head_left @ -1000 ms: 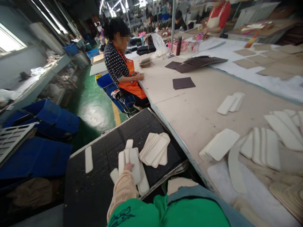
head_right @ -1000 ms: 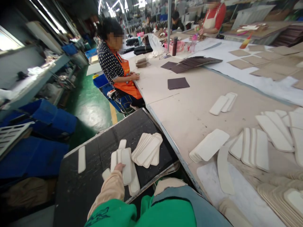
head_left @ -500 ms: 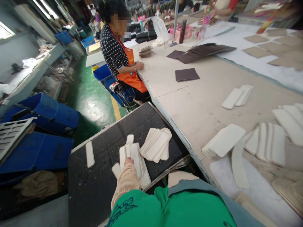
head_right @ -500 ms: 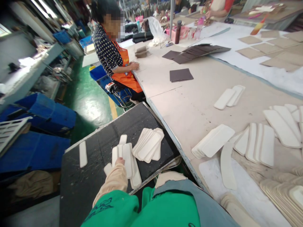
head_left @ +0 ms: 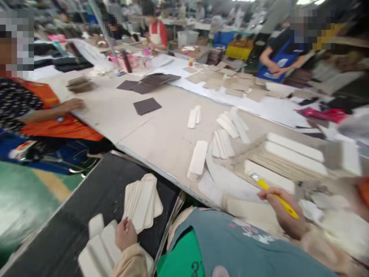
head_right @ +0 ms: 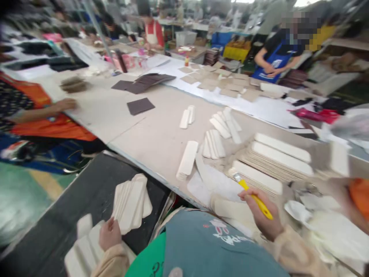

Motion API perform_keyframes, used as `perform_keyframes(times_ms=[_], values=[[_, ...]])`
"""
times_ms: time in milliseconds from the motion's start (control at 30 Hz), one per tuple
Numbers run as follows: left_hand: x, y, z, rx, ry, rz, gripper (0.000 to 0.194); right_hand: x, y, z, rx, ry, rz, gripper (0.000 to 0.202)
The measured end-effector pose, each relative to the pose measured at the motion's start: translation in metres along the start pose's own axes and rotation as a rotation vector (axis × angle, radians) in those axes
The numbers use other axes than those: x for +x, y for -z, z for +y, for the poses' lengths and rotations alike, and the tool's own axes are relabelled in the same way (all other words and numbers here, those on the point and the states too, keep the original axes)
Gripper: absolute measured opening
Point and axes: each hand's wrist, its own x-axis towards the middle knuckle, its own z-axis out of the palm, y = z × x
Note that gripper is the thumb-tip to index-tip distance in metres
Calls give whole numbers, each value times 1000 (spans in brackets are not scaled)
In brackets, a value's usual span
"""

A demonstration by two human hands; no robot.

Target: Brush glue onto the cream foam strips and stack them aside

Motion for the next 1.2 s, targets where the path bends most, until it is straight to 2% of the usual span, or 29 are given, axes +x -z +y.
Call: perform_keyframes(times_ms=[67,133,200,300,367,467,600,667,767,1000,1200], values=[[-8,-24,41,-197,-172,-85,26,-6,4,10,77,-49,14,29],[-22,-41,89,-330,-405,-271,31,-15,9,22,178,-91,51,29],[-40,-54,140,-403,-645,-461,30,-26,15,38,273,-146,91,28],[-73,-73,207,-435,-930,-637,28,-46,23,64,390,-237,155,30],[-97,-86,242,-410,-1070,-752,31,-58,28,81,436,-284,193,31],[-134,-104,276,-288,-1249,-932,44,-74,34,101,468,-349,217,33],[-176,-121,295,-69,-1411,-1090,71,-87,35,119,485,-417,176,34],[-191,-127,298,29,-1461,-1109,82,-89,36,124,487,-442,145,35],[-206,-133,300,127,-1512,-1105,87,-91,38,130,490,-464,103,36],[-214,-148,300,98,-1537,-1158,82,-93,46,141,469,-465,-1,37],[-206,-150,297,32,-1377,-1217,89,-78,31,145,438,-401,-143,35]])
